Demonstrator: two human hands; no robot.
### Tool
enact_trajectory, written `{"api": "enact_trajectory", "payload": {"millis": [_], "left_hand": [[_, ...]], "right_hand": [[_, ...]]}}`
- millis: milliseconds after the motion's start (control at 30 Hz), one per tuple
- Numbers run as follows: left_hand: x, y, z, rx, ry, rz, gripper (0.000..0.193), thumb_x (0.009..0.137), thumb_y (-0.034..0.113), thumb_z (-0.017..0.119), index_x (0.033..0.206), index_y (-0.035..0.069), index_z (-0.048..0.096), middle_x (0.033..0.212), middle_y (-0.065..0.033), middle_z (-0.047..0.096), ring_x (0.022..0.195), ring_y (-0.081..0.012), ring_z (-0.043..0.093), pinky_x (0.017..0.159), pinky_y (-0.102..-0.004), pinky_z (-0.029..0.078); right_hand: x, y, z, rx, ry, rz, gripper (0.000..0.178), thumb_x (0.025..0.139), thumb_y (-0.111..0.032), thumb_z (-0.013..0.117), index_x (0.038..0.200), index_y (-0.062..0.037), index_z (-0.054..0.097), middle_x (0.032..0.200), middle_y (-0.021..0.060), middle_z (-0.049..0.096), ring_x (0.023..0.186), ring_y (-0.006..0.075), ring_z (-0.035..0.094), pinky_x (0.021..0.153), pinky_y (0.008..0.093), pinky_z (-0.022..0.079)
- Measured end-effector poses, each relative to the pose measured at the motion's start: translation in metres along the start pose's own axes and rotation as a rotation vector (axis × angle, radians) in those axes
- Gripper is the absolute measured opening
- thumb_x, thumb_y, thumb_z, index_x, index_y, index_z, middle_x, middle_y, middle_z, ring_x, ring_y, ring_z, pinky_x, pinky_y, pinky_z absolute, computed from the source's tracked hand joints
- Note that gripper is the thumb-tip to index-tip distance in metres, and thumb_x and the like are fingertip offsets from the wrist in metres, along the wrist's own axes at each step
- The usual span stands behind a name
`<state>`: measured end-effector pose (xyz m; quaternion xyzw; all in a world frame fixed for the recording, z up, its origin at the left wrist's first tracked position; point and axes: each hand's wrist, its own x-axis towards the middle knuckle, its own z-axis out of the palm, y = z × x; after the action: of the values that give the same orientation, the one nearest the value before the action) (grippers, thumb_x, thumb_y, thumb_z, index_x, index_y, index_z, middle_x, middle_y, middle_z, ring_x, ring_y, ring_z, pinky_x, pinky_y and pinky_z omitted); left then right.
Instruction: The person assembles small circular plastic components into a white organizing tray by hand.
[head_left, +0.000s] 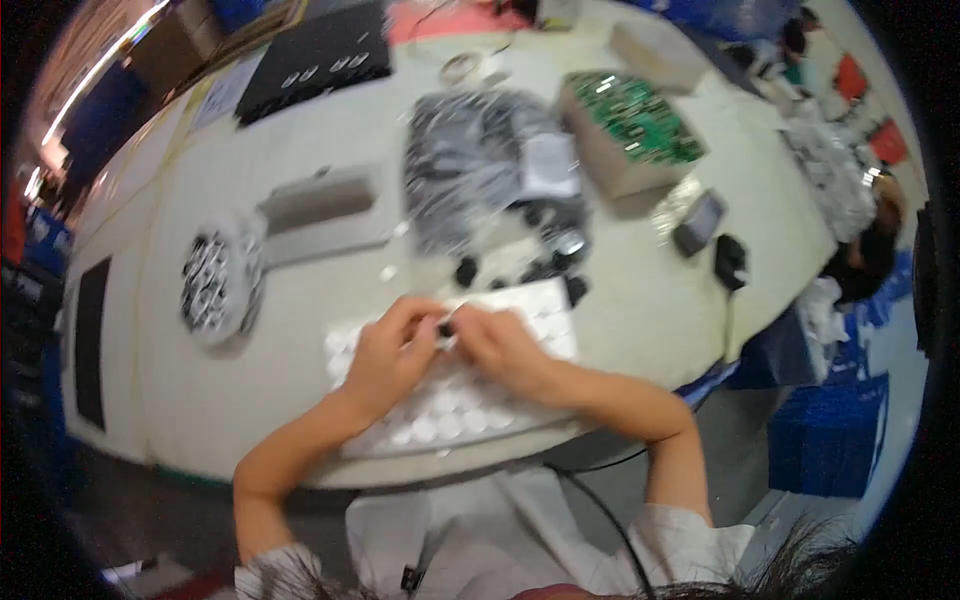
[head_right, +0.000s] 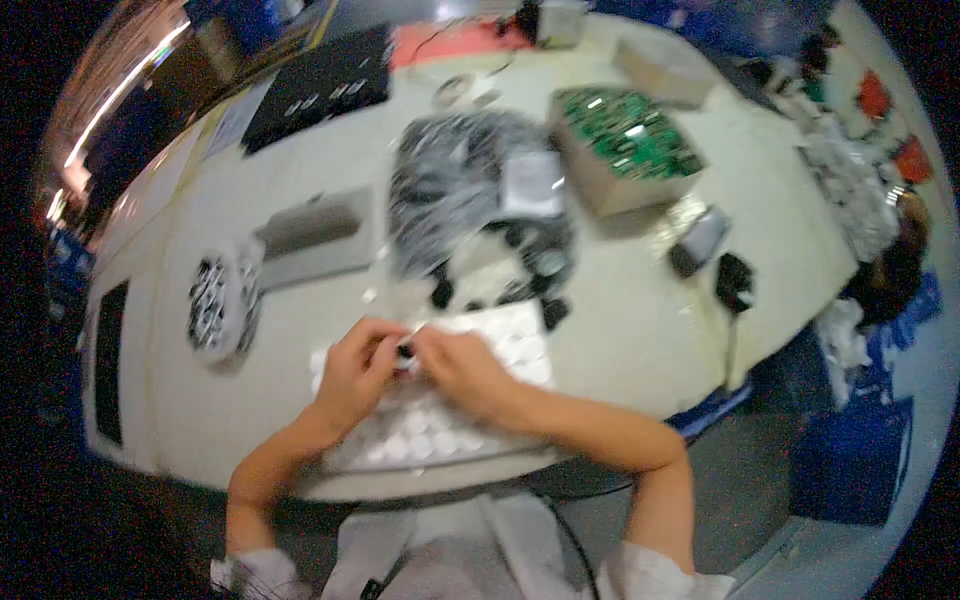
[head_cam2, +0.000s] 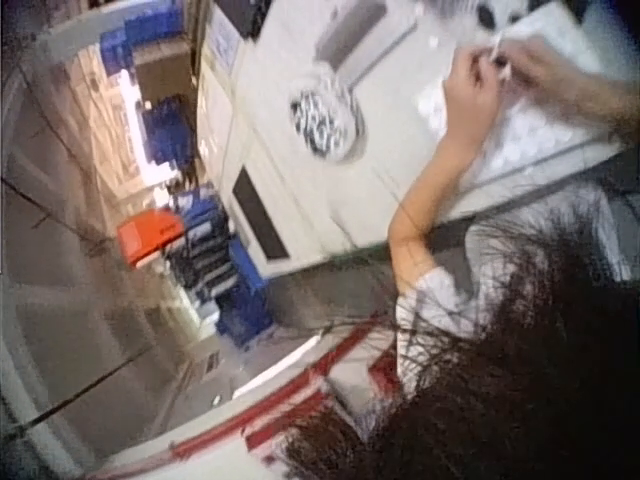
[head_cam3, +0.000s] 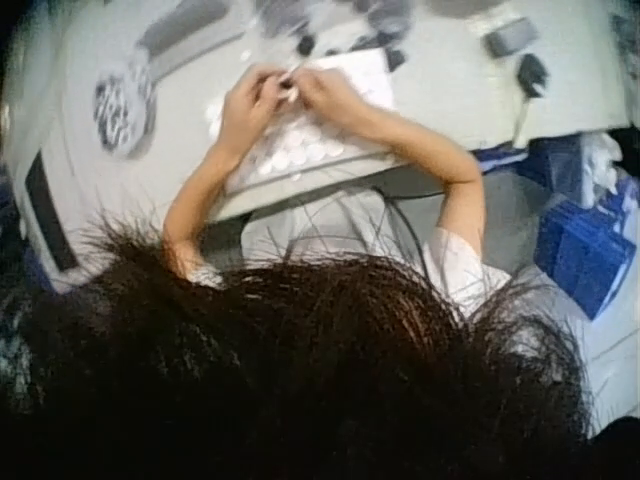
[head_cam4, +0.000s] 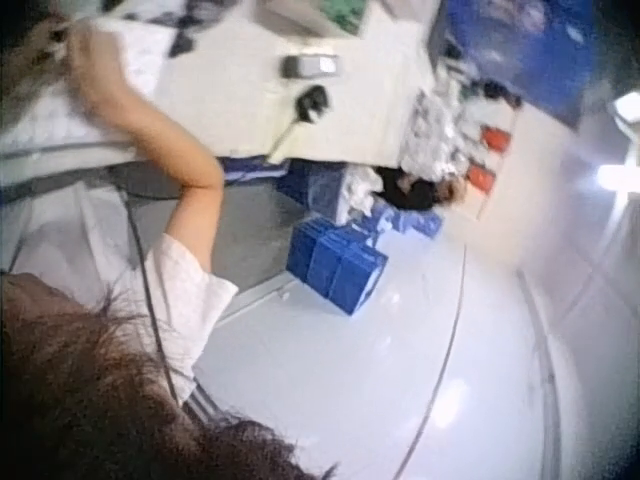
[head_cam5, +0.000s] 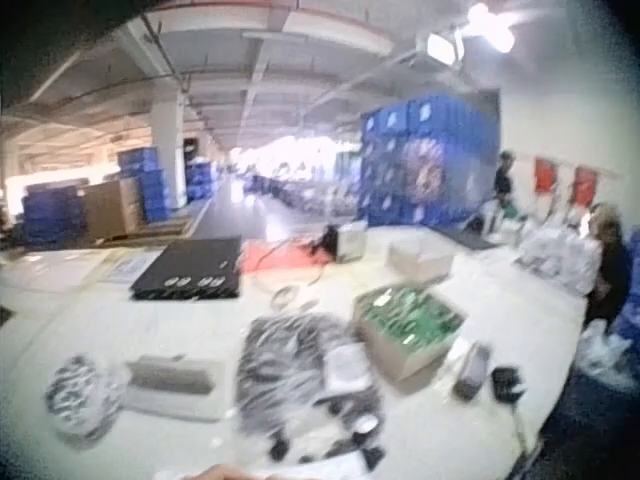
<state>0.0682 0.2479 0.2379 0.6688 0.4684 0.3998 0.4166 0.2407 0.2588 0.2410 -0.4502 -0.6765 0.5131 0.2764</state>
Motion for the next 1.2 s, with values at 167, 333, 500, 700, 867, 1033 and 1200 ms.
{"api": "enact_trajectory", "payload": {"millis": [167,333,500,700,867,1033,1200], "left_hand": [[-0.008,0.01,-0.015,0.029,0.047,-0.009,0.02,0.085,0.002,0.047,0.105,0.004,0.05,0.072,-0.0059,0.056,0.063,-0.0086,0.054,0.059,-0.0238,0.045],[-0.005,0.002,-0.074,-0.018,0.327,0.06,0.018,0.089,0.005,0.044,0.106,0.005,0.05,0.082,0.0013,0.048,0.068,-0.0048,0.043,0.059,-0.0183,0.038],[-0.017,-0.062,-0.217,0.248,0.669,-0.009,0.02,0.093,0.014,0.042,0.106,0.002,0.052,0.089,-0.002,0.053,0.076,-0.0098,0.049,0.066,-0.0238,0.042],[-0.005,-0.087,-0.268,0.988,0.435,0.205,0.011,0.088,0.004,0.047,0.092,-0.003,0.054,0.085,-0.0142,0.052,0.077,-0.0277,0.052,0.071,-0.0321,0.042],[0.012,-0.068,-0.24,0.967,0.574,0.295,0.007,0.084,-0.001,0.048,0.089,-0.003,0.054,0.082,-0.0142,0.049,0.075,-0.0285,0.051,0.071,-0.0331,0.042],[-0.012,0.002,-0.086,0.689,0.132,0.483,0.02,0.077,-0.005,0.051,0.096,-0.002,0.055,0.092,-0.0142,0.055,0.088,-0.0291,0.054,0.078,-0.0361,0.043],[-0.007,0.035,0.005,0.451,-0.099,0.493,0.031,0.072,-0.003,0.064,0.101,0.0,0.057,0.101,-0.014,0.05,0.089,-0.0278,0.053,0.073,-0.0321,0.046]], "right_hand": [[0.01,0.018,0.02,0.204,-0.019,-0.155,0.029,0.091,-0.03,0.043,0.082,-0.003,0.05,0.059,0.0076,0.05,0.054,0.0191,0.048,0.051,0.0331,0.039],[0.015,0.027,-0.013,1.087,-0.297,0.324,0.015,0.086,-0.023,0.048,0.087,-0.0083,0.046,0.067,0.0,0.047,0.055,0.0107,0.042,0.051,0.0246,0.036],[0.023,0.026,-0.006,1.464,-0.11,0.395,0.014,0.083,-0.021,0.051,0.092,-0.011,0.045,0.081,0.0011,0.05,0.068,0.0121,0.047,0.055,0.0249,0.039],[0.026,0.026,-0.005,1.426,-0.093,0.368,0.017,0.082,-0.022,0.053,0.093,-0.0106,0.047,0.083,0.0029,0.052,0.07,0.0146,0.049,0.059,0.0261,0.041],[0.026,0.032,-0.007,1.418,-0.122,0.301,0.019,0.083,-0.027,0.052,0.093,-0.0106,0.048,0.083,0.0039,0.053,0.074,0.017,0.052,0.063,0.0284,0.044],[0.032,0.011,0.006,1.479,-0.096,0.355,0.053,0.083,-0.047,0.049,0.117,-0.008,0.036,0.111,0.0151,0.049,0.104,0.027,0.05,0.087,0.0398,0.044],[0.037,-0.01,0.015,1.479,-0.066,0.273,0.062,0.082,-0.05,0.048,0.125,-0.0069,0.032,0.112,0.0167,0.051,0.097,0.0267,0.054,0.084,0.0405,0.044]]}}
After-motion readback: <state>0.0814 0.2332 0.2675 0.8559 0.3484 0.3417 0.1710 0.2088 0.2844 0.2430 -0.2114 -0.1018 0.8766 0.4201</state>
